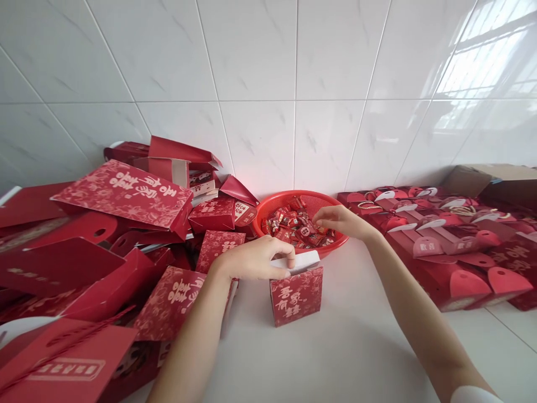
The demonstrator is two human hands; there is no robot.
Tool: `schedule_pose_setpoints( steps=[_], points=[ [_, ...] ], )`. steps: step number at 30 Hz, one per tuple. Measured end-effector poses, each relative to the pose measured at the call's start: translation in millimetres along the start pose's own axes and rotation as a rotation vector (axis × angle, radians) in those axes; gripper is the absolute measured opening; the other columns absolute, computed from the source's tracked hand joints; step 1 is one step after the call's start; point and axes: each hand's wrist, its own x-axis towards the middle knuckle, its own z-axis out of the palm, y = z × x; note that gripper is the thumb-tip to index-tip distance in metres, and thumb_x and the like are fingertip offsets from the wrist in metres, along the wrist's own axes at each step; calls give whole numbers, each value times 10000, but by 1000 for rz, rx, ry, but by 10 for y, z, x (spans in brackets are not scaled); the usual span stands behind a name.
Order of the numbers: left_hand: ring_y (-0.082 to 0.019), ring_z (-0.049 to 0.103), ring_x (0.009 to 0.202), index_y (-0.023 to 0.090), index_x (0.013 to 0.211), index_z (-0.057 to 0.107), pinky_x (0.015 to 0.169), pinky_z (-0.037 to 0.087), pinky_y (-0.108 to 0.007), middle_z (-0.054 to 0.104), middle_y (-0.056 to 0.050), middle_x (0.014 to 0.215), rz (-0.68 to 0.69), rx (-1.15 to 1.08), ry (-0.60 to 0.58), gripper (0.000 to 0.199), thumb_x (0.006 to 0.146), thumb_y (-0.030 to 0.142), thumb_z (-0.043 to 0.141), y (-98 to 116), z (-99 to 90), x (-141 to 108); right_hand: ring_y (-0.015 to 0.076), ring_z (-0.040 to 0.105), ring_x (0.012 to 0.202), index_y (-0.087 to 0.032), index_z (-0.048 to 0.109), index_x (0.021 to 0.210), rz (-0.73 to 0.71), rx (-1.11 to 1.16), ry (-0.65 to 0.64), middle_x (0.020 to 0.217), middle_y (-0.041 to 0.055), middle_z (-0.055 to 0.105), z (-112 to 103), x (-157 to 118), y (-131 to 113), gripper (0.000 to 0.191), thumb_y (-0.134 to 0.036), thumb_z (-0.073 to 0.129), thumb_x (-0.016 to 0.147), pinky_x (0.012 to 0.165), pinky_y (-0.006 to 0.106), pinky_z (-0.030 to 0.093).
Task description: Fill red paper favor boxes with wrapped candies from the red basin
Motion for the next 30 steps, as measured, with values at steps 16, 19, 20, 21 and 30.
schedule_pose_setpoints(
  steps=[16, 19, 20, 21, 30],
  points=[
    [-221, 631, 1169, 221, 1029, 742, 984, 478, -297, 670, -65, 1295, 267, -307, 47, 175, 873, 280, 689, -77, -32, -7, 331, 687, 1004, -181, 582, 1370, 353, -522, -310, 1139, 139, 723, 333, 517, 251, 883, -184, 876, 537, 775, 328, 533],
    [-237, 626, 1209, 192, 1090, 705, 1030, 491, -349, 707, -93, 1223, 243, -447, 226, 241, 901, 332, 651, -219, -34, 72, 257, 699, 870, -208, 674, 1161, 315, -459, -217, 977, 66, 742, 286, 501, 237, 488, -248, 795, 690, 701, 292, 517],
    [-233, 647, 1174, 178, 1110, 691, 1028, 498, -359, 716, -100, 1200, 206, -443, 278, 269, 921, 354, 615, -276, -34, 128, 243, 694, 881, -210, 672, 1134, 296, -442, -158, 979, 56, 738, 276, 504, 232, 390, -274, 748, 756, 714, 288, 514],
    [-229, 668, 1131, 164, 1125, 681, 1023, 503, -365, 721, -109, 1191, 159, -404, 328, 302, 936, 375, 578, -333, -34, 202, 232, 688, 915, -208, 663, 1129, 275, -428, -89, 1010, 53, 733, 270, 511, 229, 327, -291, 697, 815, 744, 286, 511],
    [-244, 694, 1095, 234, 1028, 770, 994, 521, -347, 767, -29, 1159, -165, 79, -186, 227, 804, 218, 738, -588, 36, 1180, 276, 652, 1115, -159, 628, 1212, 434, -497, 284, 1206, 145, 687, 230, 510, 279, 318, -331, 478, 990, 892, 344, 506]
  ],
)
